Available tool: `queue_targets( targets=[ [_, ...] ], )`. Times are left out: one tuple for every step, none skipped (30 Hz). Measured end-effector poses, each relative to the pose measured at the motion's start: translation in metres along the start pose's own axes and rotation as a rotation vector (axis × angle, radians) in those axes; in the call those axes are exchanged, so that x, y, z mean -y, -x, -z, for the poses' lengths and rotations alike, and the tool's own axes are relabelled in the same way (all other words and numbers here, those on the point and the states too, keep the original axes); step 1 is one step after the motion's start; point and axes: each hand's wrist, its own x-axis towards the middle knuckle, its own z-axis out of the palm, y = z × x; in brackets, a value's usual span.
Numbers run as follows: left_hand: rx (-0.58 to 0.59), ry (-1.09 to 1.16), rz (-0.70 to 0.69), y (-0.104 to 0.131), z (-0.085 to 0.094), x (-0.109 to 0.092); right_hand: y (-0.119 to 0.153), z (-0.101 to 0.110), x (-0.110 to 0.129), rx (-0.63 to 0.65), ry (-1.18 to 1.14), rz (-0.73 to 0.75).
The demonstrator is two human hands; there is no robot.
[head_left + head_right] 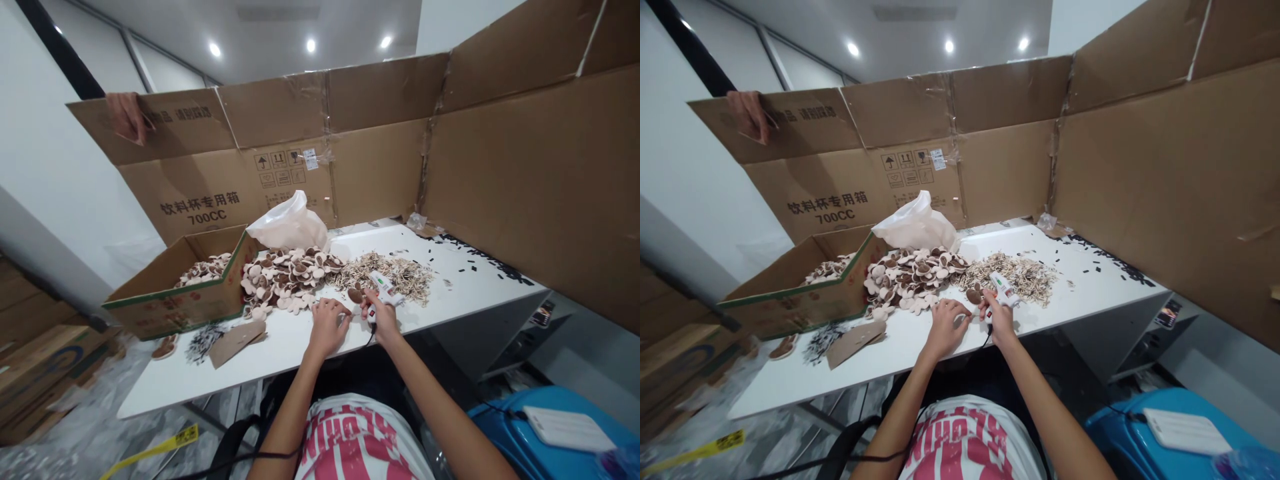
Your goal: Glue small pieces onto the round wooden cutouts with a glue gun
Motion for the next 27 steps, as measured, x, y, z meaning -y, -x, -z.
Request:
queue_targets(
  targets=[
    [-0.008,0.021,0.012,0.000,0.000,0.001,0.000,0.000,0.000,-0.001,0.005,0.002],
    [-0.023,0.061,0.033,-0.001,0.001,0.001,0.000,0.000,0.000,-0.001,0.008,0.001],
    [-0.046,0.124,0.064,-0.002,0.002,0.002,0.000,0.000,0.000,-0.001,0.009,0.001],
    [-0.076,0.209,0.103,-0.004,0.003,0.003,0.001,0.000,0.001,-0.002,0.006,0.004],
    [-0.109,0.304,0.146,-0.005,0.003,0.004,0.001,-0.001,0.001,-0.004,0.001,0.009],
    [-0.142,0.395,0.186,-0.006,0.004,0.006,0.001,-0.001,0.001,-0.007,-0.005,0.015],
    [-0.173,0.471,0.221,-0.007,0.005,0.007,0.001,-0.001,0.001,-0.009,-0.010,0.019],
    [-0.196,0.528,0.247,-0.008,0.005,0.008,0.002,-0.002,0.002,-0.012,-0.013,0.023],
    [-0.213,0.566,0.266,-0.008,0.005,0.009,0.002,-0.002,0.002,-0.015,-0.014,0.025],
    [-0.221,0.594,0.280,-0.008,0.004,0.010,0.002,-0.002,0.002,-0.015,-0.013,0.026],
    [-0.224,0.617,0.295,-0.008,0.004,0.011,0.002,-0.002,0.001,-0.013,-0.011,0.028],
    [-0.225,0.639,0.309,-0.008,0.004,0.011,0.002,-0.002,0.001,-0.010,-0.009,0.035],
    [-0.225,0.658,0.321,-0.007,0.003,0.011,0.002,-0.002,0.000,-0.006,-0.006,0.042],
    [-0.227,0.670,0.327,-0.007,0.003,0.011,0.002,-0.002,-0.001,-0.003,-0.001,0.046],
    [-0.230,0.677,0.329,-0.007,0.003,0.011,0.001,-0.002,-0.002,-0.003,0.007,0.050],
    [-0.233,0.681,0.327,-0.006,0.003,0.010,0.001,-0.001,-0.002,-0.006,0.015,0.054],
    [-0.239,0.683,0.324,-0.006,0.003,0.009,0.001,-0.001,-0.003,-0.009,0.022,0.057],
    [-0.243,0.685,0.323,-0.006,0.003,0.008,0.000,-0.001,-0.003,-0.010,0.026,0.061],
    [-0.247,0.686,0.323,-0.006,0.003,0.007,0.000,0.000,-0.004,-0.009,0.026,0.064],
    [-0.251,0.685,0.324,-0.006,0.004,0.006,0.000,0.000,-0.004,-0.007,0.025,0.067],
    [-0.254,0.682,0.326,-0.005,0.004,0.005,0.001,-0.001,-0.003,-0.003,0.022,0.067],
    [-0.255,0.679,0.326,-0.005,0.004,0.004,0.001,-0.001,-0.003,0.001,0.020,0.062],
    [-0.254,0.674,0.323,-0.005,0.004,0.004,0.001,-0.001,-0.003,0.003,0.018,0.056],
    [-0.253,0.666,0.320,-0.005,0.004,0.003,0.002,-0.001,-0.002,0.003,0.015,0.048],
    [-0.252,0.656,0.317,-0.005,0.004,0.003,0.002,-0.001,-0.002,0.003,0.014,0.042],
    [-0.251,0.645,0.316,-0.005,0.004,0.003,0.002,-0.002,-0.001,0.003,0.013,0.037],
    [-0.252,0.635,0.315,-0.005,0.004,0.003,0.002,-0.002,-0.001,0.004,0.013,0.036]
  ],
)
